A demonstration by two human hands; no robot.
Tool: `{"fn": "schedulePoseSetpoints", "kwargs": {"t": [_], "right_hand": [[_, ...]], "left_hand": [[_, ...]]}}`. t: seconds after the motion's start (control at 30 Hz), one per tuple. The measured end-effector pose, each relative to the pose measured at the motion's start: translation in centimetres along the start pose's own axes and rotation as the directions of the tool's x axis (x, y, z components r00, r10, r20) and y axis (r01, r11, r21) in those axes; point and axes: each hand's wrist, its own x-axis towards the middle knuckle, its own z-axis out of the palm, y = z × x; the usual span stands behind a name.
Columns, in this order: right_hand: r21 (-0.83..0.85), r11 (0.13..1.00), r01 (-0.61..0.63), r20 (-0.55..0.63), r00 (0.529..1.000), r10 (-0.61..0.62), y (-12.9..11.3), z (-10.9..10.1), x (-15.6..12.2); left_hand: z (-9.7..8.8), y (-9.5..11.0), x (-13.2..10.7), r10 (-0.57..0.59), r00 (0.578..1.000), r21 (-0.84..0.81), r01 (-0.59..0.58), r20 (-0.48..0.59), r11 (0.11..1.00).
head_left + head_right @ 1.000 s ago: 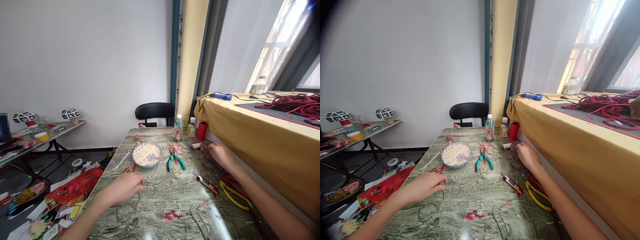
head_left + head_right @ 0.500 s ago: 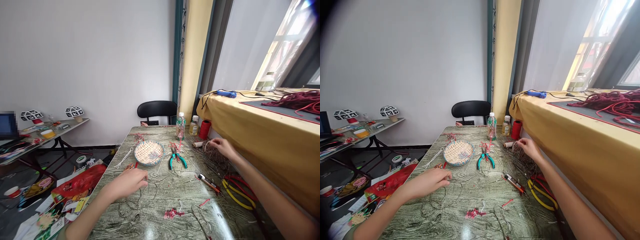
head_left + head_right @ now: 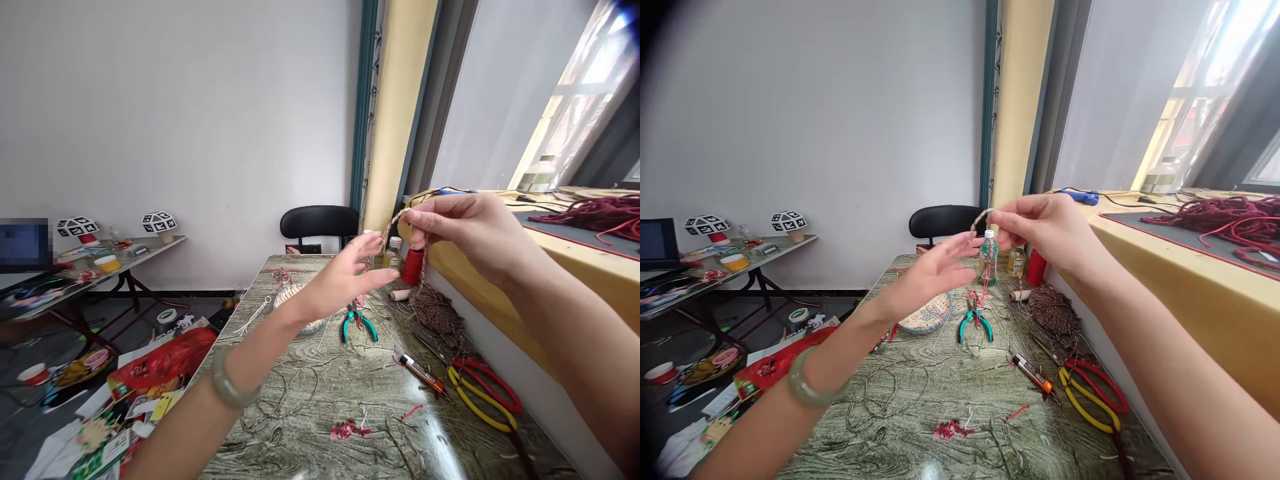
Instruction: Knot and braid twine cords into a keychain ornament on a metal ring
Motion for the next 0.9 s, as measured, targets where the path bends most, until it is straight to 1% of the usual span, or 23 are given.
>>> {"fn": "schedulePoseSetpoints", "kwargs": {"t": [0.03, 0.1, 0.13, 0.17, 0.2, 0.23, 0.27, 0.3, 0.33, 0.4, 0.5, 0.57, 0.63, 0.7, 0.73, 0.8, 0.83, 0.9], "right_hand": [[0.063, 0.998, 0.004, 0.007, 1.0, -0.004, -1.0, 0.5, 0.0], [0.196, 0.981, -0.007, 0.003, 1.0, 0.006, -2.1, 0.8, 0.1], [0.261, 0.965, -0.017, -0.012, 1.0, 0.021, -2.3, 0.5, 0.3], [0.324, 0.946, -0.028, -0.039, 0.998, 0.043, -2.0, -0.1, 0.4], [0.383, 0.923, -0.039, -0.073, 0.995, 0.073, -1.5, -1.0, 0.5], [0.435, 0.899, -0.052, -0.114, 0.987, 0.112, -0.7, -1.9, 0.5], [0.475, 0.877, -0.064, -0.157, 0.975, 0.157, 0.4, -2.9, 0.3], [0.506, 0.859, -0.082, -0.194, 0.959, 0.205, 1.6, -3.7, 0.0], [0.528, 0.843, -0.106, -0.219, 0.942, 0.255, 3.0, -4.4, -0.4], [0.556, 0.813, -0.173, -0.228, 0.909, 0.35, 5.8, -5.0, -1.7], [0.557, 0.787, -0.266, -0.216, 0.868, 0.446, 9.4, -4.8, -3.8], [0.534, 0.791, -0.3, -0.233, 0.846, 0.479, 11.1, -4.7, -4.9], [0.495, 0.807, -0.322, -0.264, 0.829, 0.492, 12.3, -5.0, -5.8], [0.434, 0.833, -0.344, -0.284, 0.825, 0.489, 13.0, -5.5, -6.3], [0.392, 0.843, -0.368, -0.275, 0.828, 0.489, 13.3, -5.7, -6.5], [0.276, 0.854, -0.44, -0.218, 0.837, 0.502, 13.6, -5.7, -6.7], [0.209, 0.857, -0.472, -0.183, 0.842, 0.508, 13.6, -5.4, -6.8], [0.089, 0.865, -0.493, -0.121, 0.857, 0.501, 13.0, -4.2, -6.8]], "left_hand": [[0.7, 0.4, 0.7, -0.033, 0.998, -0.132, 0.04, 0.056, 0.99], [1.5, 0.8, 1.2, -0.094, 0.971, -0.299, 0.16, 0.221, 0.941], [1.4, 0.9, 1.1, -0.101, 0.958, -0.364, 0.199, 0.269, 0.91], [1.0, 0.9, 0.8, -0.098, 0.956, -0.432, 0.214, 0.276, 0.876], [0.2, 0.8, 0.3, -0.093, 0.969, -0.51, 0.201, 0.229, 0.837], [-0.8, 0.7, -0.2, -0.098, 0.986, -0.59, 0.16, 0.137, 0.792], [-1.9, 0.4, -0.7, -0.121, 0.992, -0.654, 0.107, 0.024, 0.749], [-3.1, 0.2, -1.2, -0.154, 0.985, -0.69, 0.06, -0.076, 0.721], [-4.3, -0.2, -1.7, -0.164, 0.977, -0.7, 0.023, -0.135, 0.713], [-6.0, -0.9, -2.5, -0.178, 0.962, -0.7, -0.019, -0.208, 0.714], [-7.4, -2.0, -3.5, -0.2, 0.942, -0.683, -0.041, -0.27, 0.729], [-7.8, -2.5, -4.0, -0.22, 0.929, -0.675, -0.041, -0.297, 0.737], [-8.1, -2.8, -4.4, -0.237, 0.916, -0.672, -0.046, -0.323, 0.739], [-8.5, -3.0, -4.7, -0.247, 0.9, -0.674, -0.067, -0.359, 0.736], [-8.6, -3.0, -4.7, -0.252, 0.892, -0.677, -0.078, -0.375, 0.732], [-8.6, -2.9, -4.7, -0.262, 0.883, -0.687, -0.09, -0.391, 0.721], [-8.4, -2.8, -4.6, -0.267, 0.885, -0.695, -0.086, -0.383, 0.714], [-7.5, -2.4, -4.4, -0.278, 0.897, -0.714, -0.057, -0.343, 0.698]]}}
